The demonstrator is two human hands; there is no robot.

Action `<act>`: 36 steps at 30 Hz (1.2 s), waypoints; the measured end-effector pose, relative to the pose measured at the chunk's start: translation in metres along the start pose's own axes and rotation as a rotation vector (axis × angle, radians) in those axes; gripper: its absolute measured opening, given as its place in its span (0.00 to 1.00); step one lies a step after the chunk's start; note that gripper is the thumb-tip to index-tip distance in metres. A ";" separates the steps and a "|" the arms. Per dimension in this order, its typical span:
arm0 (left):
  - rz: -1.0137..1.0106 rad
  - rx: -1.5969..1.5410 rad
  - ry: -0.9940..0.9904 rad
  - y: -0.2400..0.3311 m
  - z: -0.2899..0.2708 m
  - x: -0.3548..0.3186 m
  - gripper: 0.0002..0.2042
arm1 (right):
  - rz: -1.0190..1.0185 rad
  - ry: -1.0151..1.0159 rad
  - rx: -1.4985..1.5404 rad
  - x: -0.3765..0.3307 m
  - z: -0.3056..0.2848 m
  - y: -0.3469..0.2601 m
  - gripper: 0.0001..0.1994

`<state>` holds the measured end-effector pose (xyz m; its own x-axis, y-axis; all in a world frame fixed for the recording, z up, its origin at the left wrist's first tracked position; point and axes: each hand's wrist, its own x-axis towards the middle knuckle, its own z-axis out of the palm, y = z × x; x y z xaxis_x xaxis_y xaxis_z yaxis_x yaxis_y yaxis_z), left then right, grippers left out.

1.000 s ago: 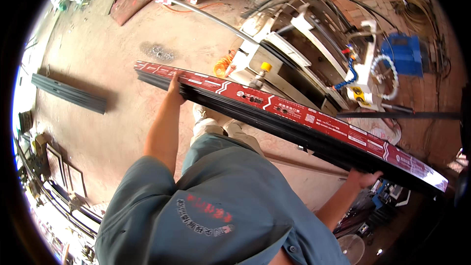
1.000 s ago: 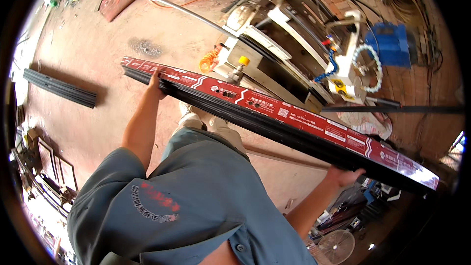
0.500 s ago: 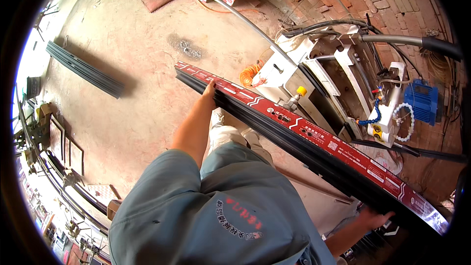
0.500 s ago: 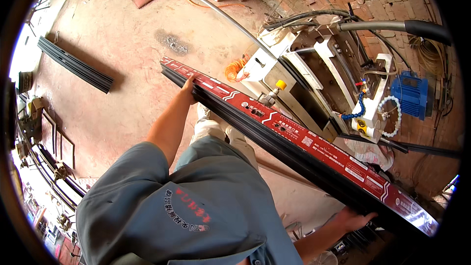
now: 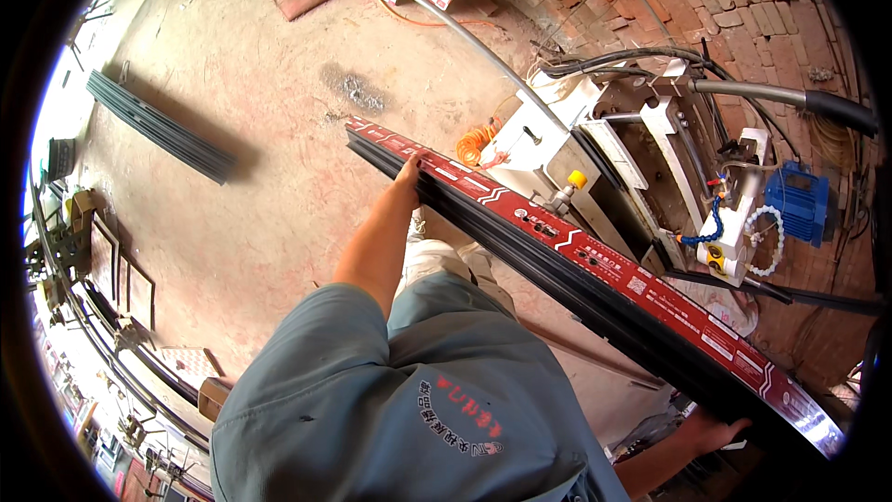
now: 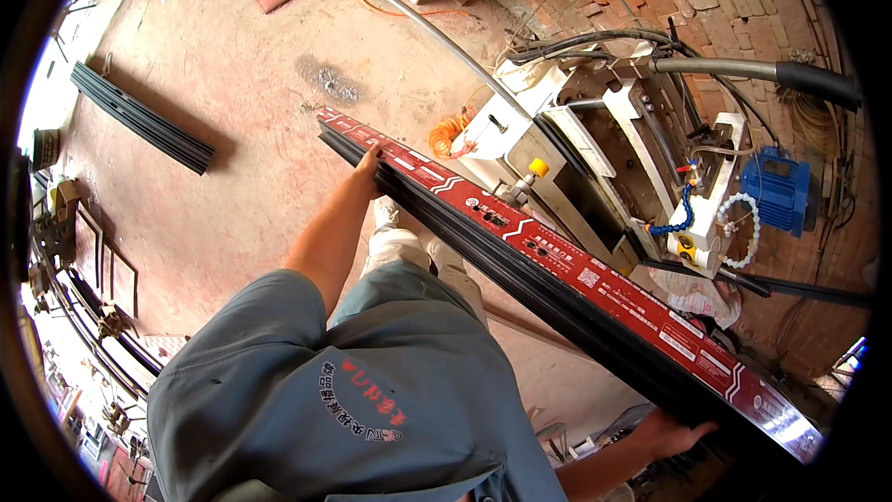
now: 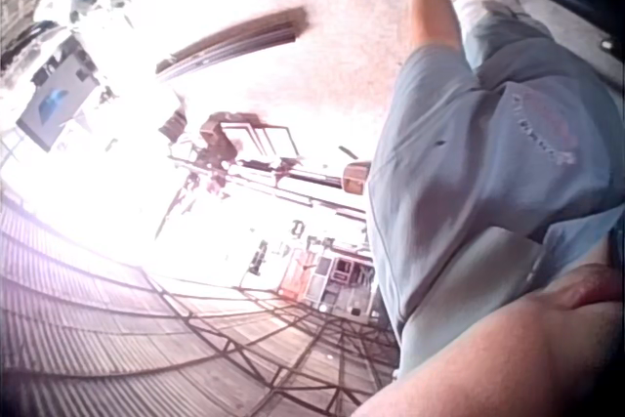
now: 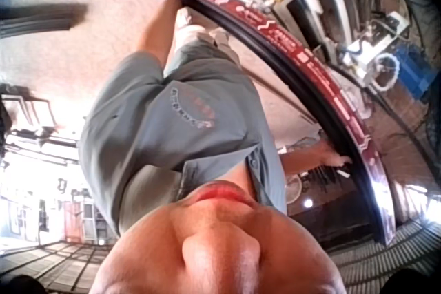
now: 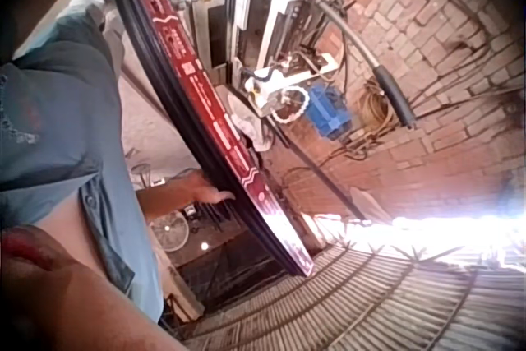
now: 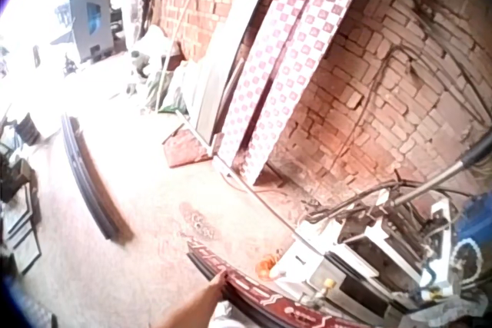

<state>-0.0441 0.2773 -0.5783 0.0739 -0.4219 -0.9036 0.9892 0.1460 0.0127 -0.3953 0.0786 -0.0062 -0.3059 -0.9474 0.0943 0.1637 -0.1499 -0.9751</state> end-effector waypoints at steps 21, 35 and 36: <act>0.163 0.181 0.038 -0.006 -0.019 0.011 0.38 | 0.102 0.134 -0.021 0.055 -0.071 0.018 0.27; 0.698 -0.033 -0.246 -0.006 0.033 -0.085 0.14 | 0.357 0.164 0.306 0.201 -0.271 0.196 0.26; 0.725 -0.051 -0.241 -0.007 0.046 -0.099 0.14 | 0.391 0.175 0.333 0.202 -0.278 0.216 0.26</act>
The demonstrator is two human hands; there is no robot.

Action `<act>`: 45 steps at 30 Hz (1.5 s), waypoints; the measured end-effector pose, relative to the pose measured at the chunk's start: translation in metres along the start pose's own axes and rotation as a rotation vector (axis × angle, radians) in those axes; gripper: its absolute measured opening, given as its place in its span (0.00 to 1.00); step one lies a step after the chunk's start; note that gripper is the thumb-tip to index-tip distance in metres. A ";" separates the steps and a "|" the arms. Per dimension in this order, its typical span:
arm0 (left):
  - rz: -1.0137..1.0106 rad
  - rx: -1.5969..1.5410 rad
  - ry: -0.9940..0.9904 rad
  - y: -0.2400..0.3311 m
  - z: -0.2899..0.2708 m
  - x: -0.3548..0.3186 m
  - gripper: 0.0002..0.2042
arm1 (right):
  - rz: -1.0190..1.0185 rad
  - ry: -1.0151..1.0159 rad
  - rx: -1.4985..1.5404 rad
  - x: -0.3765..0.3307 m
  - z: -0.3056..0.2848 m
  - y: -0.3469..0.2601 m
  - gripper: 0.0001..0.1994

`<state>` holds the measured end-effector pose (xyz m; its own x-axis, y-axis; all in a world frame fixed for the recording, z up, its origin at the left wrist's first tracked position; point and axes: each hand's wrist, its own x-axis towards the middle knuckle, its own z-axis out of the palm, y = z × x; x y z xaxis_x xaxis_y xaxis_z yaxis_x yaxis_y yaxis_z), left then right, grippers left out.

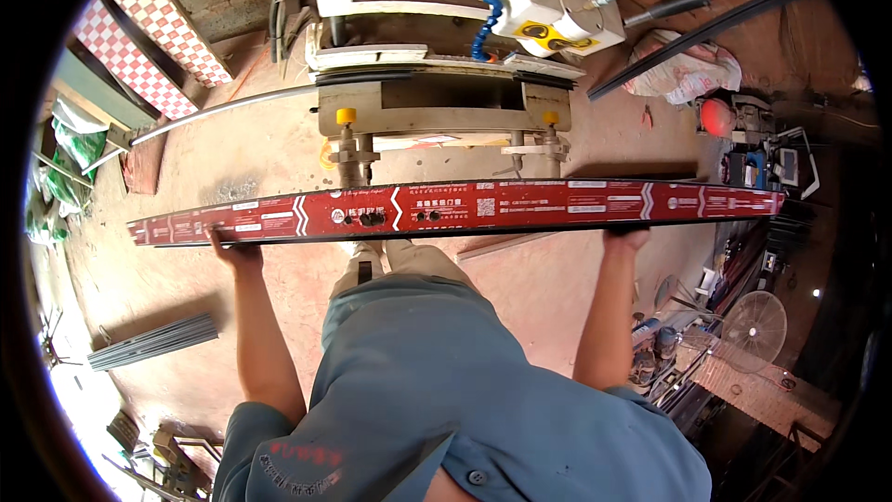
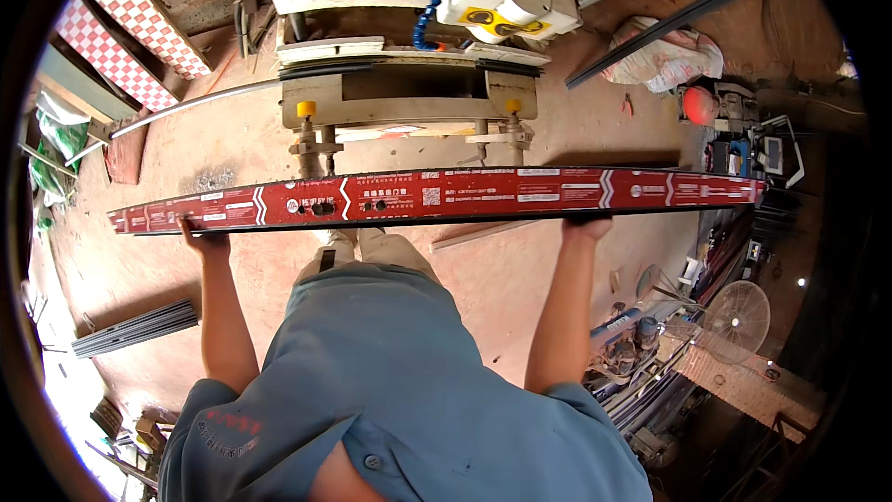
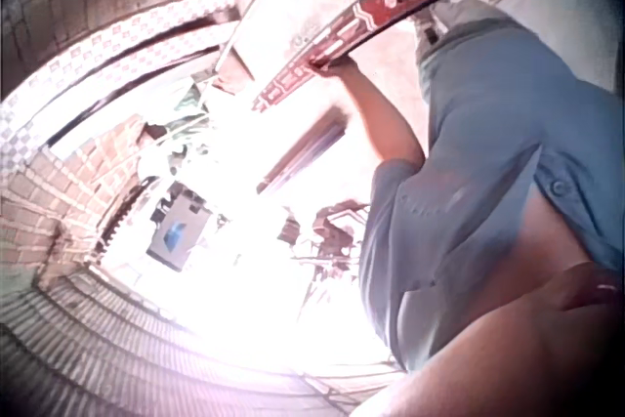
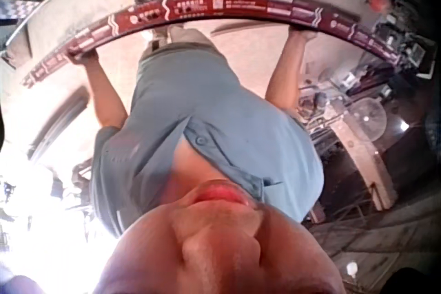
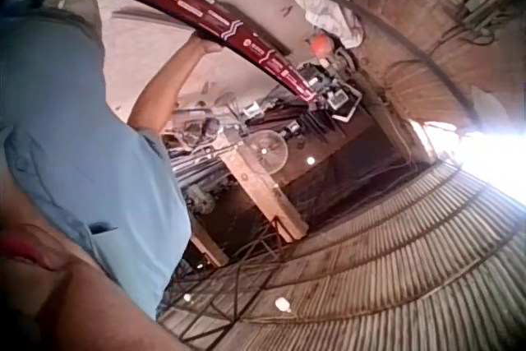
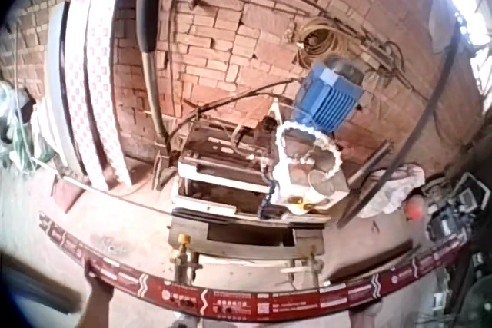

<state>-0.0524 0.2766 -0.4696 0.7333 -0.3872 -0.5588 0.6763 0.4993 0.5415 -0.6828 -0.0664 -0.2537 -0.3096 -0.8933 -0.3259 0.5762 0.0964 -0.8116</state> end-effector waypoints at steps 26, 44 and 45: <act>0.168 0.156 0.098 -0.002 0.099 -0.031 0.27 | 0.196 0.131 -0.085 0.125 -0.089 0.112 0.19; -0.221 0.630 0.255 -0.087 -0.067 0.032 0.23 | -0.187 0.232 -1.067 0.016 -0.173 0.126 0.23; -0.205 0.752 0.188 -0.107 -0.081 0.042 0.21 | -0.208 0.174 -1.191 -0.011 -0.178 0.130 0.23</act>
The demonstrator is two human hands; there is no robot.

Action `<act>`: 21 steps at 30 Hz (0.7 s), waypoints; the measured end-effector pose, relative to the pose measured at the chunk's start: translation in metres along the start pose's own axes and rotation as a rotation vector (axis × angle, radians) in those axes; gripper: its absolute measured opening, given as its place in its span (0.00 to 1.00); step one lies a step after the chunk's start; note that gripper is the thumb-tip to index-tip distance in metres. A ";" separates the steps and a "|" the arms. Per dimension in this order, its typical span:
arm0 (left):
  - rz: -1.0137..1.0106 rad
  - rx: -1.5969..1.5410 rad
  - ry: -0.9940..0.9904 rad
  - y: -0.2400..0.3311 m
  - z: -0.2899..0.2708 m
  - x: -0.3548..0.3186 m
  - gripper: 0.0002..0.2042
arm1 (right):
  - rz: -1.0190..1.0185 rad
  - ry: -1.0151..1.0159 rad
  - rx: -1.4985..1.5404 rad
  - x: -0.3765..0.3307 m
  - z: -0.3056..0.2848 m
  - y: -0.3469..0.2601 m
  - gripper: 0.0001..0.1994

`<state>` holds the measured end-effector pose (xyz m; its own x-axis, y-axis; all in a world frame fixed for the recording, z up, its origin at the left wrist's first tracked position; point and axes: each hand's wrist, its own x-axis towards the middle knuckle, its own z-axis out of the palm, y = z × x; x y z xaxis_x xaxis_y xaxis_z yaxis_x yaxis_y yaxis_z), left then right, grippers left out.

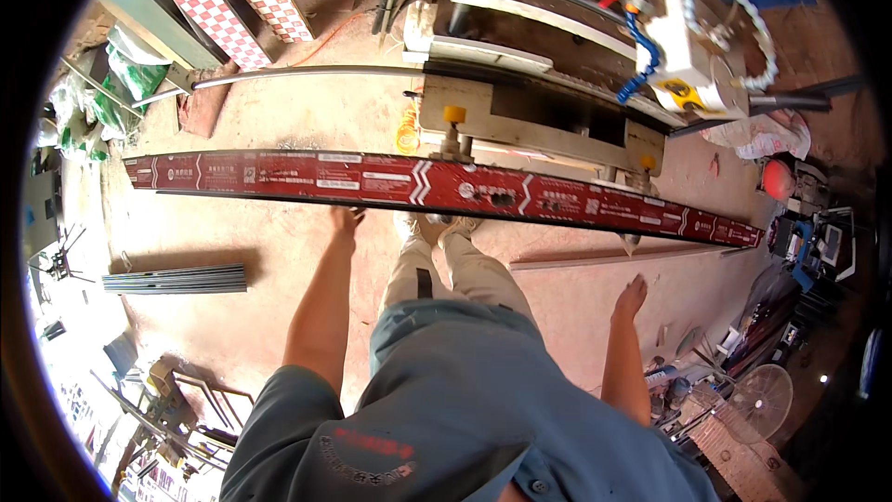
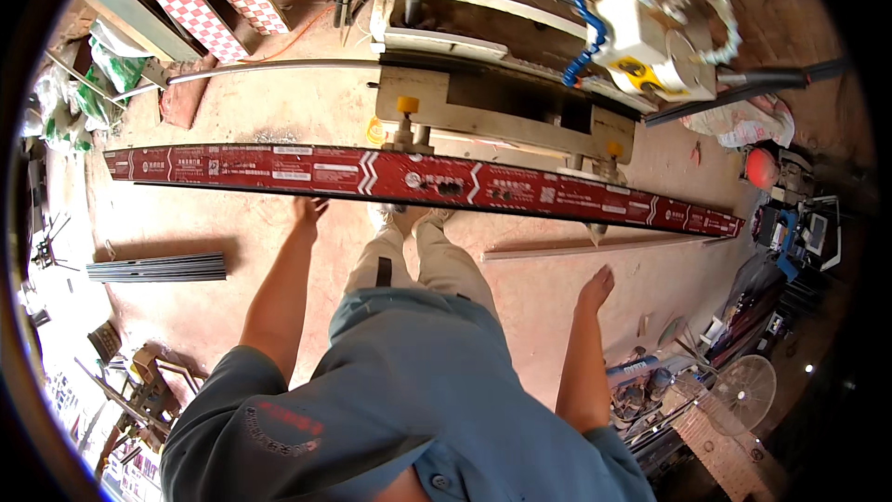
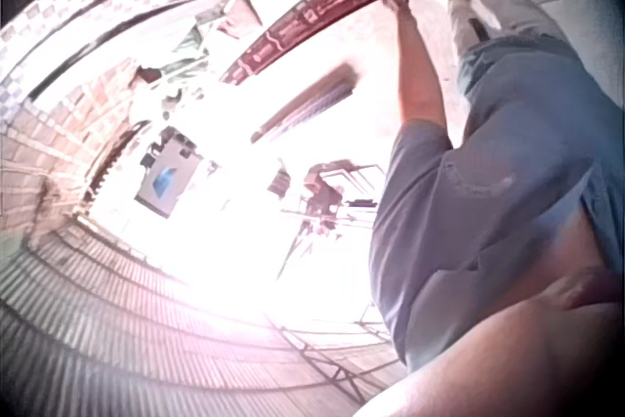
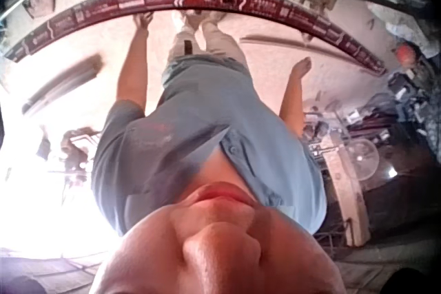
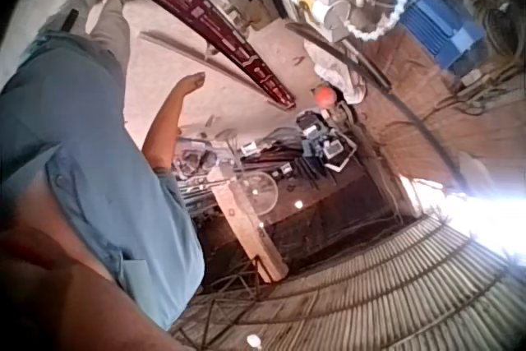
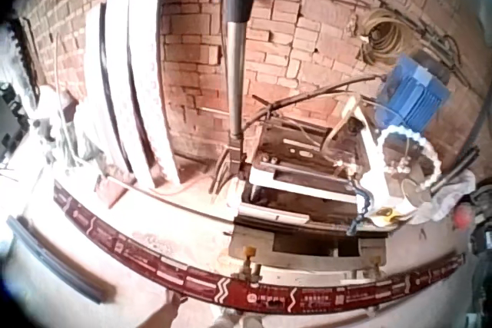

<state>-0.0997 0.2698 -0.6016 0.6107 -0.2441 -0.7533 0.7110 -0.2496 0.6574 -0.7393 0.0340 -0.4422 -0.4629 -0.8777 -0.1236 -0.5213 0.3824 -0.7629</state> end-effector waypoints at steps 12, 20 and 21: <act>0.423 0.985 -0.251 -0.076 0.136 0.144 0.22 | 0.024 -1.039 -0.703 -0.247 0.014 -0.095 0.17; 0.464 0.911 -0.323 -0.092 0.182 0.197 0.26 | 0.321 -0.962 -0.559 -0.244 0.075 -0.150 0.17; 0.398 0.936 -0.357 -0.085 0.185 0.200 0.22 | 0.322 -0.954 -0.560 -0.247 0.080 -0.155 0.17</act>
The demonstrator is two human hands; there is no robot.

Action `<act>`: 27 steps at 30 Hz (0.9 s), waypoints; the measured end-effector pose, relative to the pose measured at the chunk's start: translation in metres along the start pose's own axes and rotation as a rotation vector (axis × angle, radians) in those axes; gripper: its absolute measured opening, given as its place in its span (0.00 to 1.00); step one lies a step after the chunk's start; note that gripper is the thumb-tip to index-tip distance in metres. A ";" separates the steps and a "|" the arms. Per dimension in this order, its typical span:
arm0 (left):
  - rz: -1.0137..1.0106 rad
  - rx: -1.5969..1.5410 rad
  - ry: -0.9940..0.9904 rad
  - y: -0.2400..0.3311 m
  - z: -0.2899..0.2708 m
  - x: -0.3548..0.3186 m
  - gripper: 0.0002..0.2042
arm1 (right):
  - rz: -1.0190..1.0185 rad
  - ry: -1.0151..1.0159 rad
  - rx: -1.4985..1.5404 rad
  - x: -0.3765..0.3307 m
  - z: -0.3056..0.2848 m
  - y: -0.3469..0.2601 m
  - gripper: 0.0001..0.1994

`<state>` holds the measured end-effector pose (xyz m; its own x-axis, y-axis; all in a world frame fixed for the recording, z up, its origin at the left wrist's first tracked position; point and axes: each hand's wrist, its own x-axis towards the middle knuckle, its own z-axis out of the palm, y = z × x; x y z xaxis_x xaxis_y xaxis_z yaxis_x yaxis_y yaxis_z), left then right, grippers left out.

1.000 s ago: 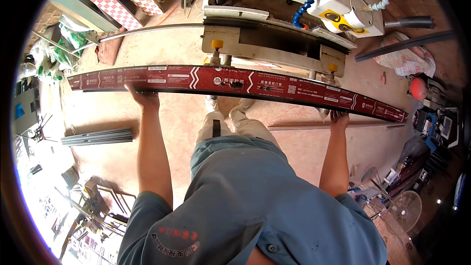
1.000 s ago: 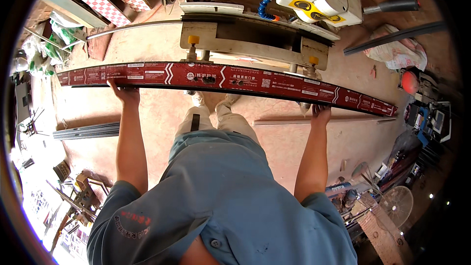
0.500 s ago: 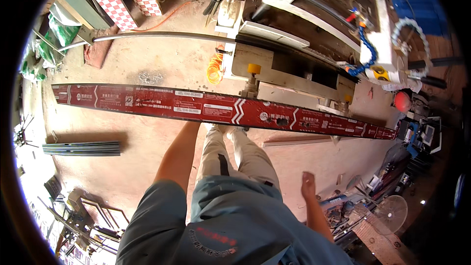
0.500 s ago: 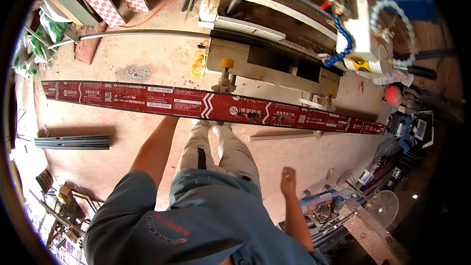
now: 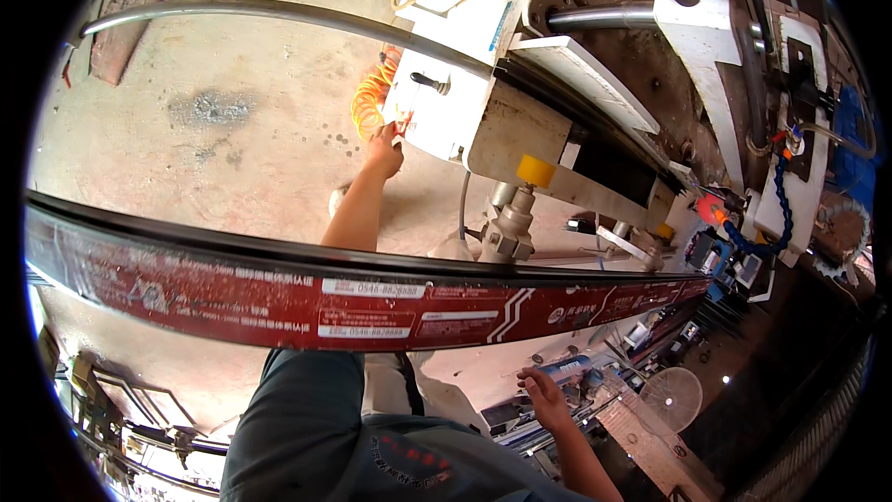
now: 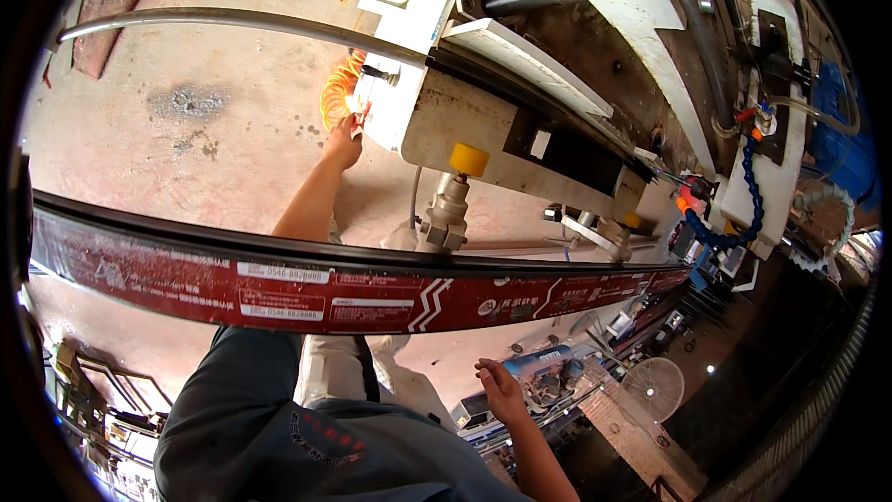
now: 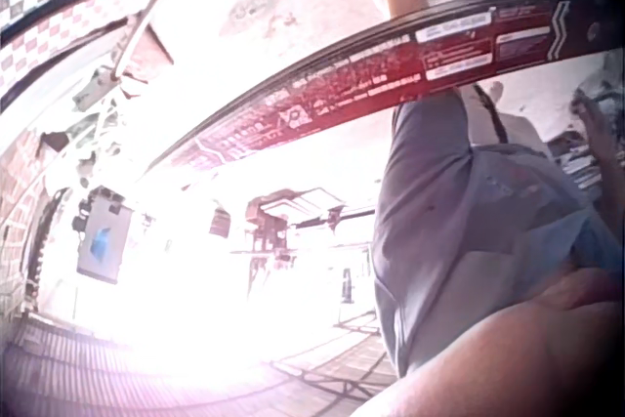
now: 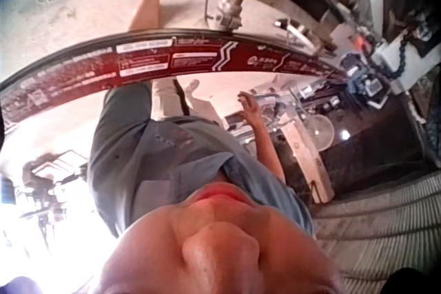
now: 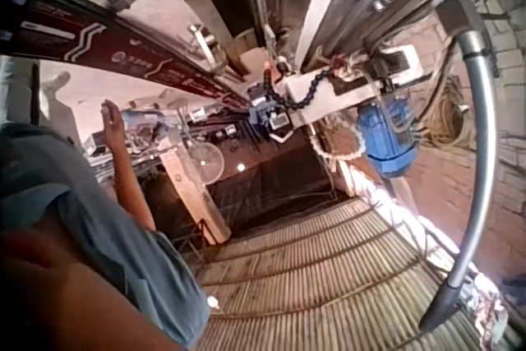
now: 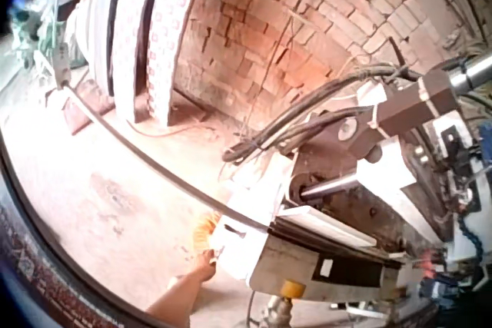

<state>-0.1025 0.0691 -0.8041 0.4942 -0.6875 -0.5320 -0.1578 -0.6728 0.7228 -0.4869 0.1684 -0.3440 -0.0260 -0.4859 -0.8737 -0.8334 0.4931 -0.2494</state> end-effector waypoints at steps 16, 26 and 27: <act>0.780 0.111 0.086 -0.107 -0.083 -0.182 0.11 | -0.305 -0.074 -0.063 0.003 0.053 0.056 0.20; 0.302 0.009 -0.369 0.089 -0.132 -0.439 0.10 | -0.906 -0.216 -0.375 -0.002 0.081 0.033 0.39; 0.240 -0.029 -0.359 0.107 -0.120 -0.455 0.10 | -1.003 -0.173 -0.278 -0.004 0.084 0.038 0.40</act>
<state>-0.2419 0.3426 -0.4312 0.1168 -0.8785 -0.4632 -0.2056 -0.4776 0.8542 -0.4724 0.2496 -0.3852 0.8062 -0.4590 -0.3732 -0.5272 -0.2712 -0.8053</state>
